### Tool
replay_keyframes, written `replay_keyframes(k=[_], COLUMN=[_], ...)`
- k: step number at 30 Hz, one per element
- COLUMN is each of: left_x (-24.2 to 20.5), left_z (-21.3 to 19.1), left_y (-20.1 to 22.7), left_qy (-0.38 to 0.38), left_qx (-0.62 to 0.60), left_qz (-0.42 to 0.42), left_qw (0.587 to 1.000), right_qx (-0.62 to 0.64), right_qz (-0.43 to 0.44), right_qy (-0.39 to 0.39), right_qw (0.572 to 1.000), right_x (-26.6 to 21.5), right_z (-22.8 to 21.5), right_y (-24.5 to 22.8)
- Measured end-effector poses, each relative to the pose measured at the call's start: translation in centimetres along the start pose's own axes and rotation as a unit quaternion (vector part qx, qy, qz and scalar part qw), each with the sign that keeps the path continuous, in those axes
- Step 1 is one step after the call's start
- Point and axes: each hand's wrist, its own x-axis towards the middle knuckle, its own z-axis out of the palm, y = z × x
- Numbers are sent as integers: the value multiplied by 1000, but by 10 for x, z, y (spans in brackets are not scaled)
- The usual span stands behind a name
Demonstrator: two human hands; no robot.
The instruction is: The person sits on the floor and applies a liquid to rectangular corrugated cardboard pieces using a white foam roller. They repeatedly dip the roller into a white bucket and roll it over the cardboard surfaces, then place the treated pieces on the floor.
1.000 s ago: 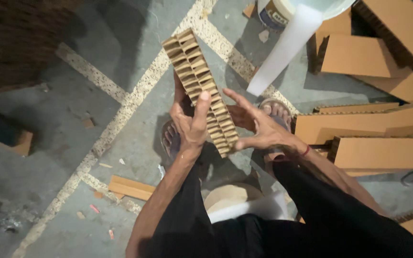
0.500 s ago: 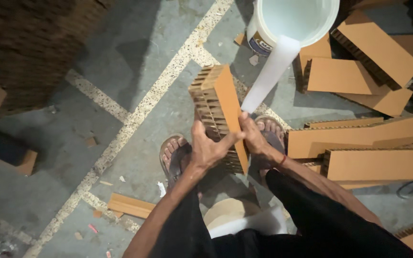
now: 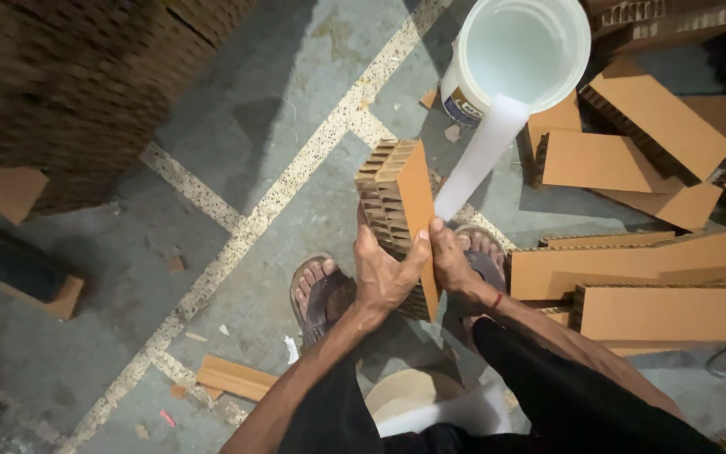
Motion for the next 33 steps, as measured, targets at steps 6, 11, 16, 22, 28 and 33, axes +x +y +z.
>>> replay_keyframes(k=[6,11,16,22,28,33], left_x=[-3,-4,-5,-4,-2,-5], left_z=[1,3,2,6,5,8], left_y=[-1,-3,-5,-12,-10,-4], left_qy=[8,-1,3,22,21,17], left_qx=[-9,-30,-7,49,46,34], left_qz=[17,10,6,-10,-24,-10], left_qw=[1000,1000,1000,999,998,999], right_qx=[-7,-8,-17,-74,-140,-219], right_qz=[28,21,26,28,-1,-49], right_qy=[16,14,19,37,75,89], right_qw=[999,1000,999,996,987,970], right_x=[-3,-4,-1,-1,-1,-7], right_z=[-6,-8,-5,-9,-6,-6], right_y=[10,10,10,11,-3,-16])
